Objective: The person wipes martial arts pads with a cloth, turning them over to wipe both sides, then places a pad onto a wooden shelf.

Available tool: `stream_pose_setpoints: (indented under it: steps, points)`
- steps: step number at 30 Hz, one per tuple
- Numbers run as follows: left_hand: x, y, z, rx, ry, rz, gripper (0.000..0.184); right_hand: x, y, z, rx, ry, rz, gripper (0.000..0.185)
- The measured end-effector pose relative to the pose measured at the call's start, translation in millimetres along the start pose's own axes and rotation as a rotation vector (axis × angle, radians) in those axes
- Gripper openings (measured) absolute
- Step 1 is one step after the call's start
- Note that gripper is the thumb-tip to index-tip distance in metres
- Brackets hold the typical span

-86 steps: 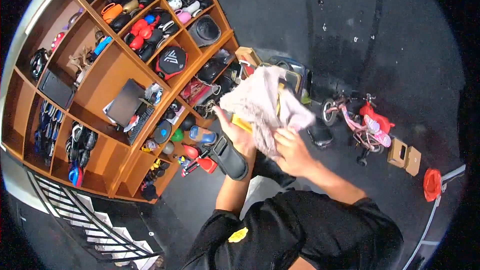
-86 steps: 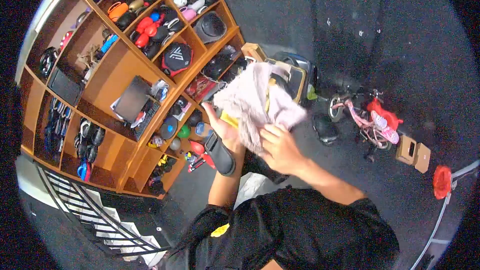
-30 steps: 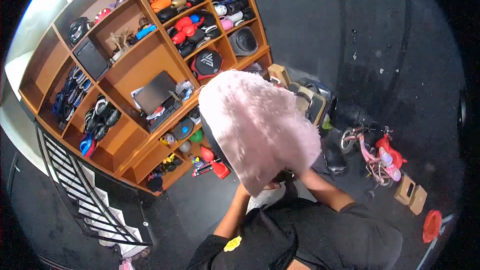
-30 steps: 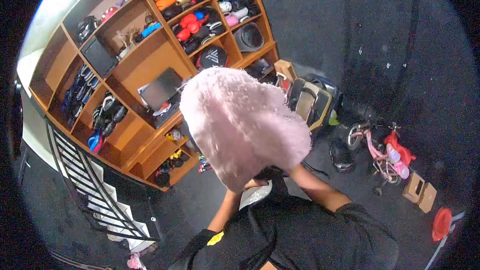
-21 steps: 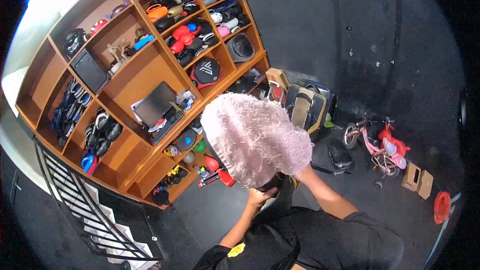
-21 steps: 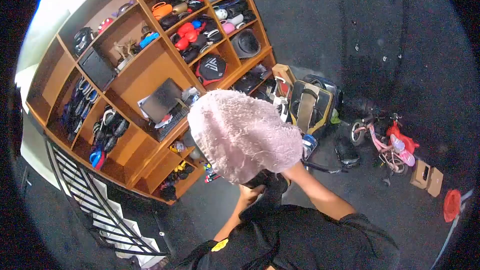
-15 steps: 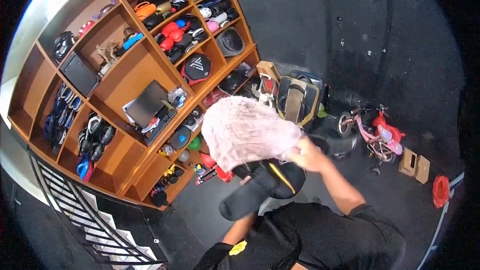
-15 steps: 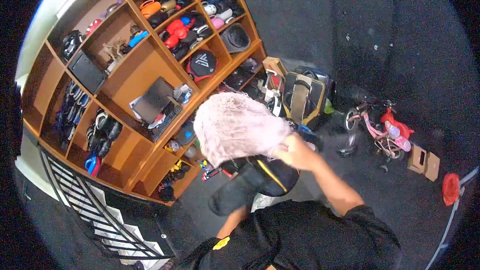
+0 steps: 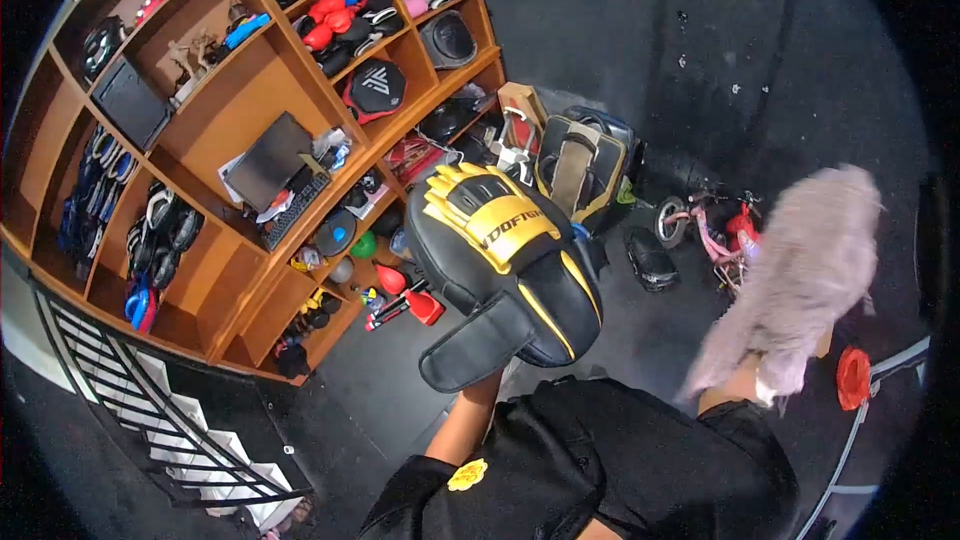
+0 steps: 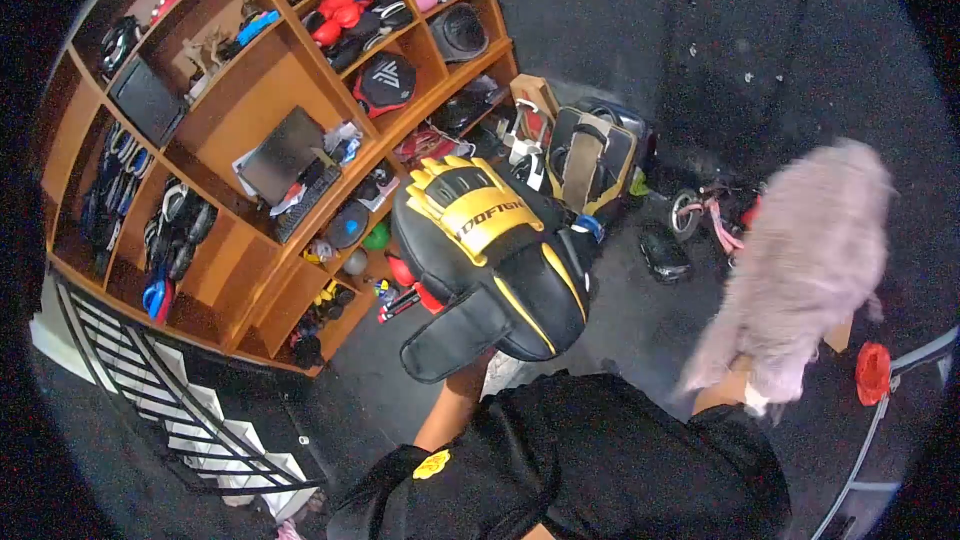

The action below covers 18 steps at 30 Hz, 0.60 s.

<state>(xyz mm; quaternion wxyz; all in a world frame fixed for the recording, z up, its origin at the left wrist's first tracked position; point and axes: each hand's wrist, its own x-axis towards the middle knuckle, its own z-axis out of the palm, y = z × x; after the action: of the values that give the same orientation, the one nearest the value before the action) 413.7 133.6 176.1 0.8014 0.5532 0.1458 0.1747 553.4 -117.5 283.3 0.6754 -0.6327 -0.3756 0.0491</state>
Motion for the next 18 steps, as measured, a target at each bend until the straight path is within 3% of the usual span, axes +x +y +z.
stream_pose_setpoints:
  steps: [4, 5, 7, 8, 10, 12, 13, 14, 16, 17, 18]
  points:
    - [33, 7, 30, 0.0, -0.056, 0.05, 0.06, -17, -12, 15, -0.391, -0.034, -0.115, 0.011]
    - [7, 2, 14, -0.002, -0.065, 0.07, 0.06, -15, -16, 22, -0.489, -0.049, -0.148, 0.009]
    - [-9, -2, 8, 0.001, -0.076, 0.107, 0.06, -12, 7, 64, -0.506, -0.338, -0.227, 0.021]
    - [-18, -5, 5, 0.005, -0.079, 0.125, 0.06, -8, 9, 74, -0.448, -0.257, -0.353, 0.022]
    - [-40, -7, -7, 0.015, -0.086, 0.16, 0.06, -4, 24, 80, -0.383, -0.309, -0.13, 0.024]
    - [-43, -6, -10, 0.028, -0.099, 0.178, 0.06, -1, 23, 78, -0.351, -0.33, -0.197, 0.027]
    - [-34, -5, -29, 0.287, -0.22, 0.183, 0.06, 1, 27, 77, -0.333, -0.353, -0.227, 0.032]
    - [-30, -4, -36, 0.29, -0.223, 0.186, 0.06, 5, 30, 75, -0.316, -0.379, -0.262, 0.037]
    - [-28, 3, -39, 0.384, -0.357, 0.235, 0.06, 14, 37, 76, -0.299, -0.279, -0.396, 0.037]
    - [-30, 16, -31, 0.44, -0.353, 0.308, 0.051, 20, 38, 76, -0.332, -0.242, -0.464, 0.037]
    - [-33, 24, -28, 0.443, -0.349, 0.308, 0.051, 16, 50, 75, -0.193, -0.258, -0.325, 0.042]
